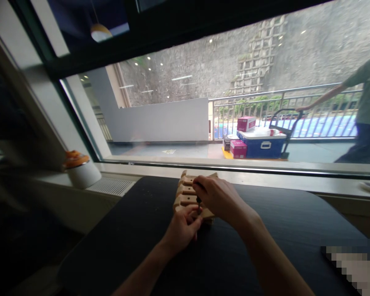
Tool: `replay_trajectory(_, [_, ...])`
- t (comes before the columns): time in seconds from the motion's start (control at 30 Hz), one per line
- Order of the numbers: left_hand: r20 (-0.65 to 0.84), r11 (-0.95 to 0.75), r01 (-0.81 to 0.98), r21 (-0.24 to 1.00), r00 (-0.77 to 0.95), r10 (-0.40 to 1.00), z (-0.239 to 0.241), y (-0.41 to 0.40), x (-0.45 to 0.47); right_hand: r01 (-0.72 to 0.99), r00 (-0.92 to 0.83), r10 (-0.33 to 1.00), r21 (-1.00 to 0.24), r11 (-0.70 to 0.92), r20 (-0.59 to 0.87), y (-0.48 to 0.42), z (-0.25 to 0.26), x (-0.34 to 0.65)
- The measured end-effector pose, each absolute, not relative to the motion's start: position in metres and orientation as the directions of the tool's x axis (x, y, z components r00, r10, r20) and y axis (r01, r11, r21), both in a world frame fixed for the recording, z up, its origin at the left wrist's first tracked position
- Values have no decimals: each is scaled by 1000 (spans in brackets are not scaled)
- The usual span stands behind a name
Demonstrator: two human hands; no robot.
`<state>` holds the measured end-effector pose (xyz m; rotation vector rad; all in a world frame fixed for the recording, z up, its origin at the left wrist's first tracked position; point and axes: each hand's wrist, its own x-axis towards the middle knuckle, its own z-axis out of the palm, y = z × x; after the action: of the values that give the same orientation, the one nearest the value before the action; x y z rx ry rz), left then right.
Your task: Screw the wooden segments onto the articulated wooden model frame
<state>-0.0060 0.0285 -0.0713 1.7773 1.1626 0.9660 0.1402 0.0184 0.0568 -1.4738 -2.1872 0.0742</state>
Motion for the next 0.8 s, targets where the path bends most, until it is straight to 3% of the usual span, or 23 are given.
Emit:
replay_trajectory(0.2, [134, -239, 339, 910, 306, 943, -66, 26, -6, 786, -382, 842, -344, 513, 381, 12, 61, 137])
replay_trajectory(0.8, [123, -225, 317, 922, 312, 942, -75, 29, -8, 831, -308, 865, -331, 448, 397, 25, 53, 149])
